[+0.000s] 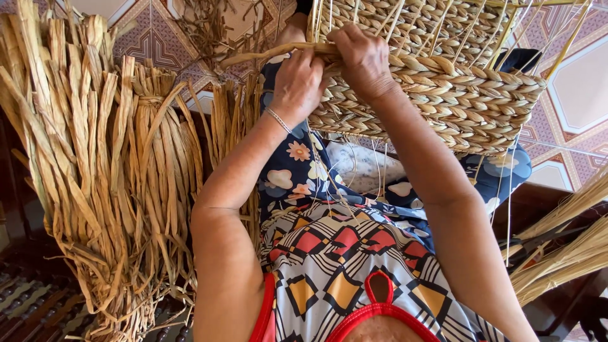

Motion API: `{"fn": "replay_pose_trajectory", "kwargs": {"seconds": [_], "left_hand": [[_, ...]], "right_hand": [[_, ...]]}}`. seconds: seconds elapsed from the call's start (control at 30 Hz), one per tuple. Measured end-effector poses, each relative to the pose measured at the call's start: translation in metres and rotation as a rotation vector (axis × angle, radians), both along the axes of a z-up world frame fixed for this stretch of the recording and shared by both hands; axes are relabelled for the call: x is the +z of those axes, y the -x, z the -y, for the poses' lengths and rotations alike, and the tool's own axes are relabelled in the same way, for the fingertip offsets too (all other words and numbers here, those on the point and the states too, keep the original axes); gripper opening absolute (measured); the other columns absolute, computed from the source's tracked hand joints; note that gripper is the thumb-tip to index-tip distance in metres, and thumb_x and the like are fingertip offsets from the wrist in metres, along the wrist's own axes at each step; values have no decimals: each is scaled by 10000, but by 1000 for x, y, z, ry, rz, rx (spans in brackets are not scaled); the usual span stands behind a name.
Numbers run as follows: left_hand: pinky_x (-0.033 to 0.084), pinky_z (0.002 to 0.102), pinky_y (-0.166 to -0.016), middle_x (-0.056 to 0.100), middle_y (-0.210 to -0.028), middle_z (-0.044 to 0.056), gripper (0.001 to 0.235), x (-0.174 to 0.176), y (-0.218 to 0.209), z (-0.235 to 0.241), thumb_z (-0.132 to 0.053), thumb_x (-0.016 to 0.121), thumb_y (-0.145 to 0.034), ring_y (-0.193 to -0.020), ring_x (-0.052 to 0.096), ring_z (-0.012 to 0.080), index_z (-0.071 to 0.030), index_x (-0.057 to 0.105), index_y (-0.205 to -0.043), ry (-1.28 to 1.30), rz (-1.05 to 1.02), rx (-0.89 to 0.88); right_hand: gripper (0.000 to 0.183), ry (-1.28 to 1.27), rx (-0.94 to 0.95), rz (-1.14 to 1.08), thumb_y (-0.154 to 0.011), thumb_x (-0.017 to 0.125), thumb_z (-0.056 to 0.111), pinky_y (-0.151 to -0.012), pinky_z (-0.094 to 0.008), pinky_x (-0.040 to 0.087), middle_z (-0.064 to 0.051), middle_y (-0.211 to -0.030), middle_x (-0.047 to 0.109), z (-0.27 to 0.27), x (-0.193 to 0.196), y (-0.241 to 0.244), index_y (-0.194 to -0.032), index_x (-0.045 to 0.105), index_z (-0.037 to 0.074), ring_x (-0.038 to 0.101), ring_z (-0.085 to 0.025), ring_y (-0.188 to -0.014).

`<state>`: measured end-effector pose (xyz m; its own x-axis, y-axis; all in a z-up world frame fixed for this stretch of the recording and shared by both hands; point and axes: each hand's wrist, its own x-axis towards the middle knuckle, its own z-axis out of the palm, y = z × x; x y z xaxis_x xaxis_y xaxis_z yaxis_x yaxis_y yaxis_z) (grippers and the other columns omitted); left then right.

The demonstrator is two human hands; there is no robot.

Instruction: The person weaves dried plant fibers by hand into a rectangular frame, interlacing the stalks through vertical white cords. They incorporate new fibers one at a time, pulling them through the weave and pressing them into place.

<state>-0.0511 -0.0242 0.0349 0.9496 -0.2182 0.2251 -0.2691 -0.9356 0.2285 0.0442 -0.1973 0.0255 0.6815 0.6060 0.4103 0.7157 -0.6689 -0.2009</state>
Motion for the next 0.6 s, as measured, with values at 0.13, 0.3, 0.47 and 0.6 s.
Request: {"fn": "replay_pose_trajectory", "kwargs": {"seconds": [0.13,0.3,0.47,0.6], "left_hand": [[572,424,-846,657,-1201,168,307,-10,-13,-10,-106,730,-1003,-995,643,266,4,612,-1265,218,-285,53],[545,454,-915,686,-1125,73,236,13,-35,-4,0,706,-1042,-1081,640,258,-155,673,-1215,22,-5,53],[466,452,-882,734,-1043,63,227,53,-28,6,-147,701,-882,-1029,583,224,-196,691,-1103,-14,745,41],[558,454,-876,691,-943,90,80,-49,-53,-2,-10,732,-970,-943,626,241,-31,705,-1042,107,403,-92]], "right_hand": [[69,-230,204,-415,-1080,728,88,-663,-313,614,-96,-968,757,19,39,-8,-1146,735,70,737,-169,-769],[163,-289,329,-623,-972,758,88,-738,-345,629,-101,-989,759,18,64,-1,-1130,755,50,742,-207,-809],[91,-285,89,-571,-1006,740,70,-682,-342,621,-128,-865,763,18,18,-10,-1069,726,7,735,-192,-732],[66,-311,170,-631,-1058,699,69,-649,-304,634,-129,-902,752,26,16,-14,-1095,714,17,737,-172,-763]]}}
